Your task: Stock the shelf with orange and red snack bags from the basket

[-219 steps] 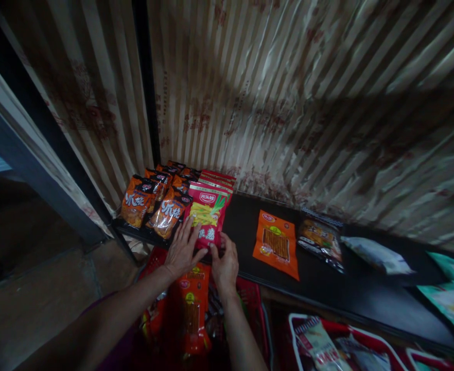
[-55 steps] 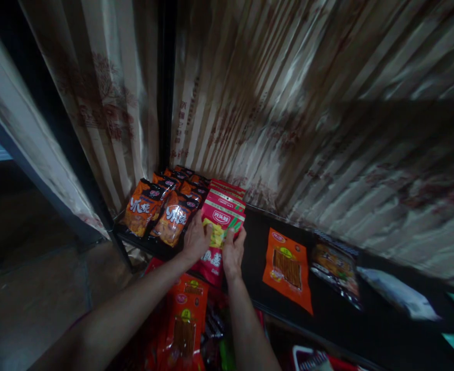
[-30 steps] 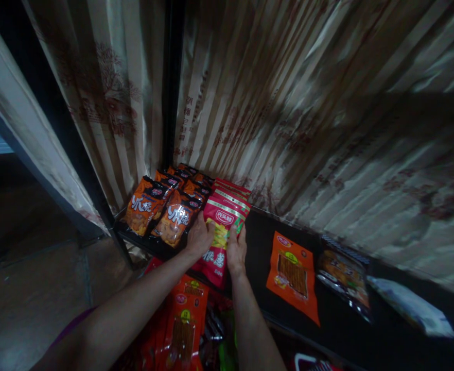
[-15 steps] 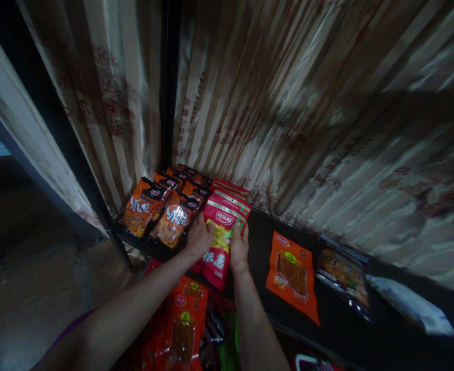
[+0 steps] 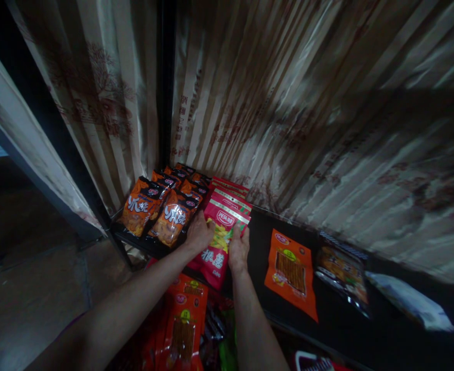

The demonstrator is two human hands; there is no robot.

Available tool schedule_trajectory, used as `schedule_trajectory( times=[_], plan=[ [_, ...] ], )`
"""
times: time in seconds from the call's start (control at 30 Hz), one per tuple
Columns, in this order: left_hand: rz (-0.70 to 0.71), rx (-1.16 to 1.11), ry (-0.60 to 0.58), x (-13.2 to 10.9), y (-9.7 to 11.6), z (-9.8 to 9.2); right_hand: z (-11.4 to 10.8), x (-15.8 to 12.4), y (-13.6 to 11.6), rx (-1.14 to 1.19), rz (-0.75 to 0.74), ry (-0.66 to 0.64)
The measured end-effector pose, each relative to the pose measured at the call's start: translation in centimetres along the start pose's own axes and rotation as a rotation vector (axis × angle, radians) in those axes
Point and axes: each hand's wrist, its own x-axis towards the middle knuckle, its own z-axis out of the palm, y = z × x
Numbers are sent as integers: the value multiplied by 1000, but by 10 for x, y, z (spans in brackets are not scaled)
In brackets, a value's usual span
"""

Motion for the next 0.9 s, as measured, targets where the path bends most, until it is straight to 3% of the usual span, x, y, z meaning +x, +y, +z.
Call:
schedule_trajectory(
  times=[0.37, 0.9],
  plan=[
    [-16, -31, -36, 14, 12, -10, 0, 1, 2, -16, 37, 24],
    [-137, -103, -180, 42, 15, -7, 0, 1, 0, -4, 49, 38]
  ],
)
